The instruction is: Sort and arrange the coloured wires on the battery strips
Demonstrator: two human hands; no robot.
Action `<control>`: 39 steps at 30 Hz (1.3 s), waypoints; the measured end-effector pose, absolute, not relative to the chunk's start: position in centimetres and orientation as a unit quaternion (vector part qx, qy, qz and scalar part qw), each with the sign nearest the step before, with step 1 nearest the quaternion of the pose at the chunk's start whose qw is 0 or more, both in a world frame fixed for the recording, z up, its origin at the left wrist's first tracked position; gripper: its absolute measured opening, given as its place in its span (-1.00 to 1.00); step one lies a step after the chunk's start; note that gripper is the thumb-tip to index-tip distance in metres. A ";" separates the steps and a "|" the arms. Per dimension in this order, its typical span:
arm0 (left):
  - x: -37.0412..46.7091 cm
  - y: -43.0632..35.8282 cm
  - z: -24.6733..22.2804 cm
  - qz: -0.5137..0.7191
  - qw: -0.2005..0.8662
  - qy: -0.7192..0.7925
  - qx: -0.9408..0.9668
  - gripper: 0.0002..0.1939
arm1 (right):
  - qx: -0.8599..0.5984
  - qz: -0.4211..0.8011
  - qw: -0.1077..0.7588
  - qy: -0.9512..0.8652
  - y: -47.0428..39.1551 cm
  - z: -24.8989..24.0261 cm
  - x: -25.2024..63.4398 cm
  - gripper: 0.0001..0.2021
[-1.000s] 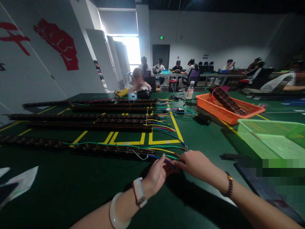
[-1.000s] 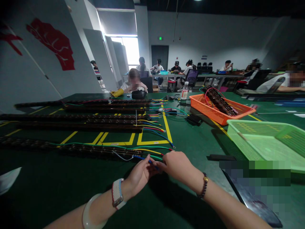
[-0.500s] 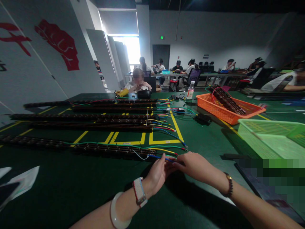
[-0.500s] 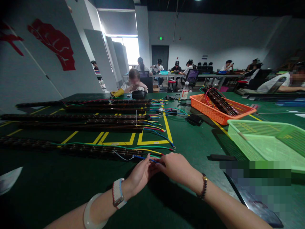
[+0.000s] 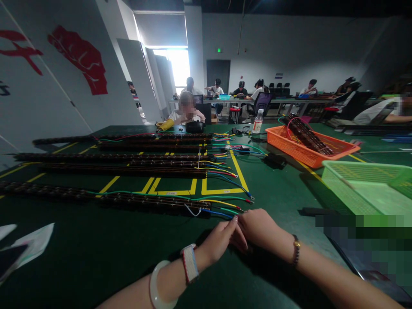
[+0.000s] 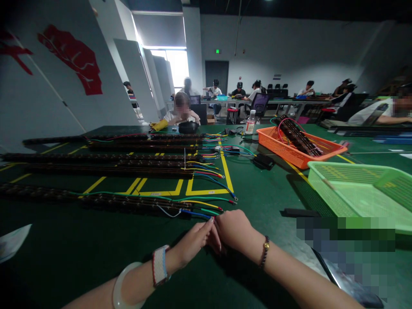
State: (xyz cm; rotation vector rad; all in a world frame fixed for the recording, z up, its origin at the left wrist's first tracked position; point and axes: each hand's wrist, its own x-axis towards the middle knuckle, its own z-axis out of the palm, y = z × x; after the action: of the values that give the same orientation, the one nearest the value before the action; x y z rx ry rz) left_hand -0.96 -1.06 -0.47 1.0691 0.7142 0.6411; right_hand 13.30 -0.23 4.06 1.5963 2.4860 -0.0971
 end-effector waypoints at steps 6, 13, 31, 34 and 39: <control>-1.0 -1.2 0.0 0.236 0.752 0.300 0.538 -0.35 | 0.541 -0.054 0.101 0.833 0.1 3.2 13.4 -0.70; -1.0 -1.3 0.3 0.226 0.745 0.323 0.538 -0.34 | 0.551 -0.062 0.028 0.832 1.2 3.8 14.4 -0.64; -1.3 -1.0 1.2 0.194 0.749 0.351 0.527 -0.33 | 0.590 -0.178 -0.283 0.735 5.0 -0.5 17.9 -0.67; -1.3 -0.9 1.4 0.193 0.750 0.349 0.528 -0.34 | 0.586 -0.189 -0.292 0.732 4.8 -0.4 17.6 -0.66; -1.4 -0.8 1.7 0.184 0.742 0.354 0.539 -0.33 | 0.574 -0.205 -0.299 0.735 4.8 -0.4 17.6 -0.65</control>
State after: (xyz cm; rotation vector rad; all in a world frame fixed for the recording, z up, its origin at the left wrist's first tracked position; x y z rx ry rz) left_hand -1.38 -0.82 1.75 1.1819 0.7765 0.4027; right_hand 17.63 4.81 -0.39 2.2521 2.8852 -0.8063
